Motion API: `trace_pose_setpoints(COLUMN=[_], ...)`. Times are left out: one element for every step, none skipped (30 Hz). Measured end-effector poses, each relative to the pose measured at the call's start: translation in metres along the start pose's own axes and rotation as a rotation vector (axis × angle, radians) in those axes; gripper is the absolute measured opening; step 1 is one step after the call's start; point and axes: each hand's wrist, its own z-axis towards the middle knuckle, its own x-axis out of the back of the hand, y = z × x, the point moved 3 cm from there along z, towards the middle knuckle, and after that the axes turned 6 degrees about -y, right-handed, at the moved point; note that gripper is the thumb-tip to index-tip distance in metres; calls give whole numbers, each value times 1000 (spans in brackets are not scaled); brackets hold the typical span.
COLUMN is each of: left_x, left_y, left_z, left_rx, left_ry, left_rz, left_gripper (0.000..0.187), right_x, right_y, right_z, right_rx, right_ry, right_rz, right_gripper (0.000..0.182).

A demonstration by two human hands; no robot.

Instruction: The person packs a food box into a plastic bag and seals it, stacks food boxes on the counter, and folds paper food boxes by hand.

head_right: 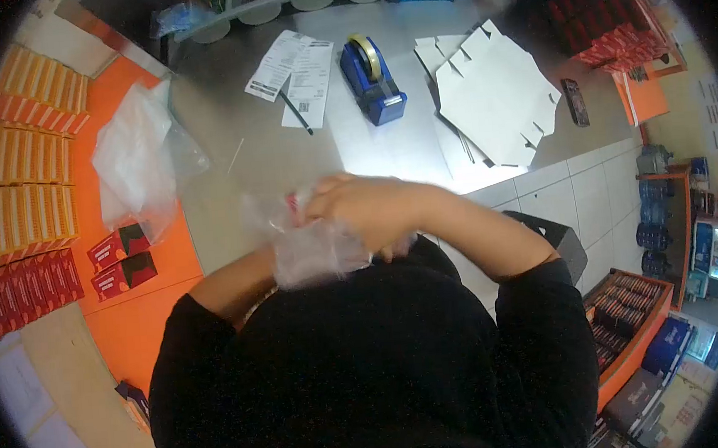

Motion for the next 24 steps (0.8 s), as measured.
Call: trace_pose_setpoints(left_x=[-10, -21, -30, -34, -36, -35, -32, -26, -19, -5, 8, 25, 44, 61, 78, 92, 104, 115, 124, 134, 150, 148, 145, 125], left_y=[2, 5, 7, 8, 10, 10, 13, 13, 13, 11, 8, 4, 0, 1, -1, 2, 6, -8, -12, -16, -10, -6, -2, 10], left_z=[5, 9, 14, 18, 21, 22, 23, 23, 20, 15, 12, 10, 8, 7, 6, 2, -3, -27, -41, -56, -56, -61, -66, -72], left_rx=[43, 88, 129, 151, 171, 186, 186, 185, 187, 202, 230, 266, 371, 487, 630, 811, 954, 1019, 1037, 1012, 1071, 1096, 1079, 735], left_ry=[7, 13, 21, 34, 45, 58, 67, 83, 104, 135, 166, 195, 178, 153, 92, -6, -63, 427, 654, 907, 456, 217, -8, 142], left_rz=[-14, -32, -47, -57, -74, -85, -97, -103, -109, -82, -56, -15, 67, 156, 238, 318, 322, -94, -312, -515, -41, 183, 414, -34], left_gripper=[31, 31, 31, 30, 30, 30, 30, 30, 29, 29, 29, 29, 29, 29, 28, 28, 28, 25, 24, 23, 21, 20, 19, 17], right_x=[3, 10, 11, 15, 13, -6, -36, -49, -41, -28, -16, -5, 7, 3, -4, -10, -14, -22, -24, -27, -29, -17, 7, 31], right_y=[12, 20, 41, 59, 74, 85, 99, 107, 111, 117, 124, 128, 122, 116, 102, 75, 46, 26, 25, 24, 41, 42, 47, 46], right_z=[-1, -1, -3, 4, 15, 28, 43, 55, 59, 55, 50, 42, 31, 27, 22, 24, 24, 23, 21, 20, 20, 29, 31, 42], right_rx=[-11, 223, 145, -100, -338, -321, -313, -295, -259, -286, -316, -366, -433, -517, -590, -505, -417, -345, -302, -264, -151, -39, -142, -164], right_ry=[-242, -256, -279, -108, 58, 42, -134, -307, -328, -177, -29, 254, 574, 781, 980, 1030, 1083, 998, 952, 906, 721, 529, 604, 629], right_rz=[379, 566, 906, 883, 849, 853, 737, 604, 589, 650, 716, 847, 1052, 782, 496, 363, 228, 403, 492, 582, 619, 647, 517, 298], right_gripper=[46, 48, 47, 43, 40, 40, 36, 32, 32, 29, 27, 26, 25, 26, 27, 25, 23, 21, 20, 19, 16, 14, 12, 17])
